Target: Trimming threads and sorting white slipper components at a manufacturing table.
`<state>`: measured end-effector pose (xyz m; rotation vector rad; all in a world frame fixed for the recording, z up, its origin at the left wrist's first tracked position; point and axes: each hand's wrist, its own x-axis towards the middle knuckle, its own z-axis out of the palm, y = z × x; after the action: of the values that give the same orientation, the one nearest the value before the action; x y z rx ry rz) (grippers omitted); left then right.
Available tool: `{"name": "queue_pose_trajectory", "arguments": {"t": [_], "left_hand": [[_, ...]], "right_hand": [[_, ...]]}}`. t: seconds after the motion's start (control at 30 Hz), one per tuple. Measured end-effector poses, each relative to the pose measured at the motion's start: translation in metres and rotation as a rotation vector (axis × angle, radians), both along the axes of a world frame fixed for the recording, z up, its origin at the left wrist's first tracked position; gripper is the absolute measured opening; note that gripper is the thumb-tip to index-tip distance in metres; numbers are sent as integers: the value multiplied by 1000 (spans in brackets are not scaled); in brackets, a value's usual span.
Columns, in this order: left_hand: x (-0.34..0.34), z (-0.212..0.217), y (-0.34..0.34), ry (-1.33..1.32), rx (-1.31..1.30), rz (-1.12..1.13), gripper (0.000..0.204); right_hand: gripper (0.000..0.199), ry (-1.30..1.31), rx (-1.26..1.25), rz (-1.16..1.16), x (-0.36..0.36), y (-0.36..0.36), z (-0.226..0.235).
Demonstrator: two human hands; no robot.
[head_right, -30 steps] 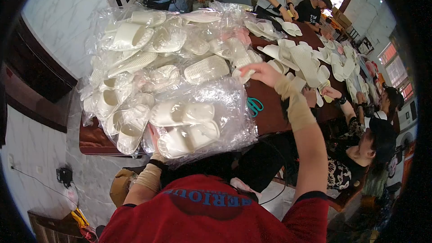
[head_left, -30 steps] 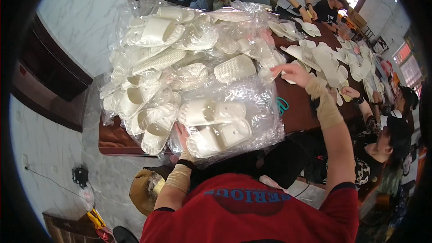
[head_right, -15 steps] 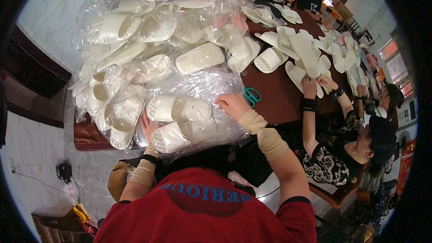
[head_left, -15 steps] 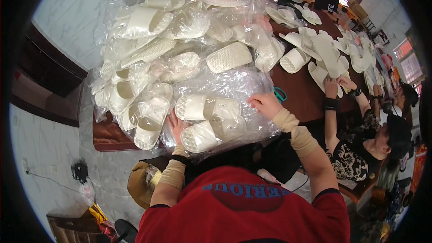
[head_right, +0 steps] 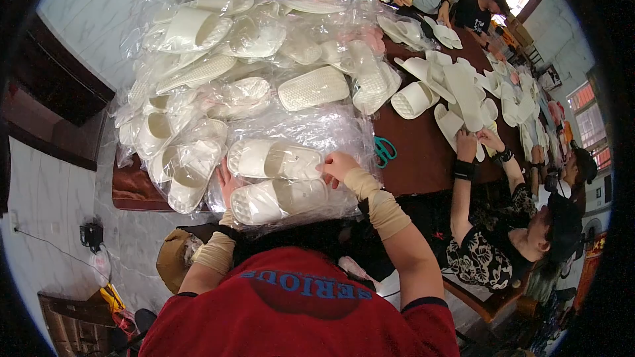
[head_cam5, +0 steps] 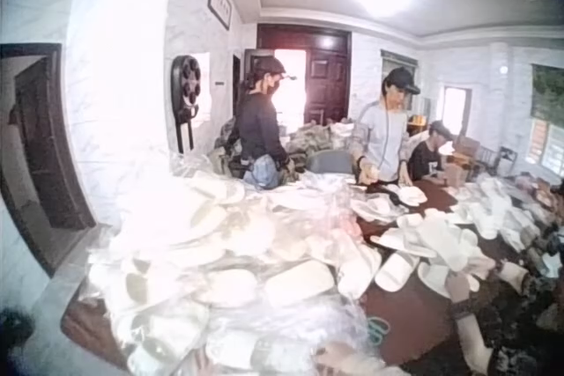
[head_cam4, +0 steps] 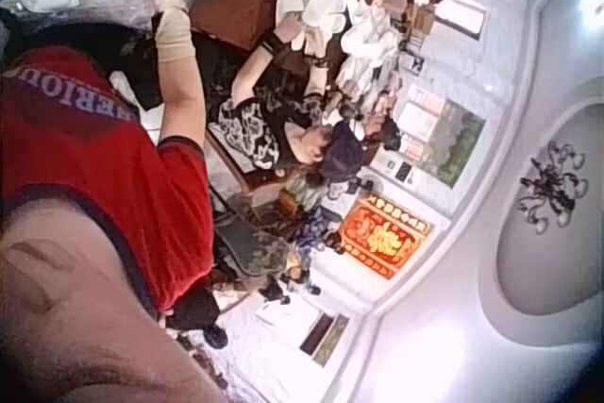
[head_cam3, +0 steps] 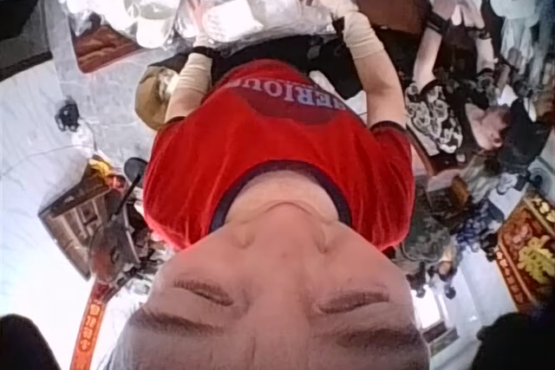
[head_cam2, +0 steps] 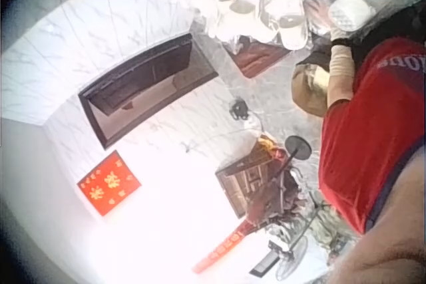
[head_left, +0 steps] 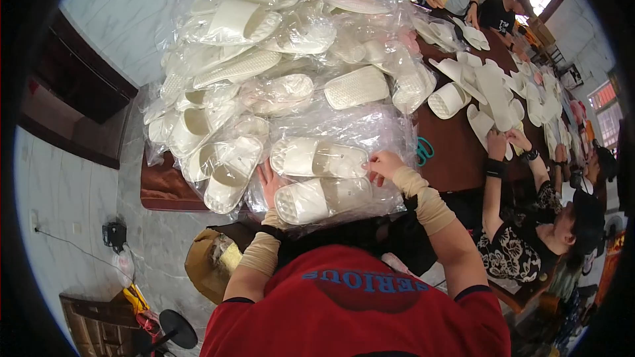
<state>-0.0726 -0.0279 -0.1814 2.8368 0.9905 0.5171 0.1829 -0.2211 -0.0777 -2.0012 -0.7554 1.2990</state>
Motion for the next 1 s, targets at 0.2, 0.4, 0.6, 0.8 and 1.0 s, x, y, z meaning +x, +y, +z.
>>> {"name": "queue_pose_trajectory", "arguments": {"t": [0.2,0.4,0.6,0.8,1.0], "left_hand": [[6,2,1,12,2,8,63],[8,2,1,25,19,8,63],[12,5,0,44,39,3,63],[12,6,-1,55,61,17,63],[19,9,-2,82,80,11,63]], "right_hand": [[36,162,-157,56,12,8,16],[43,367,-76,170,24,13,32],[54,585,-84,-59,22,22,13],[49,637,-53,-95,16,23,3],[42,643,39,71,27,11,-15]]}}
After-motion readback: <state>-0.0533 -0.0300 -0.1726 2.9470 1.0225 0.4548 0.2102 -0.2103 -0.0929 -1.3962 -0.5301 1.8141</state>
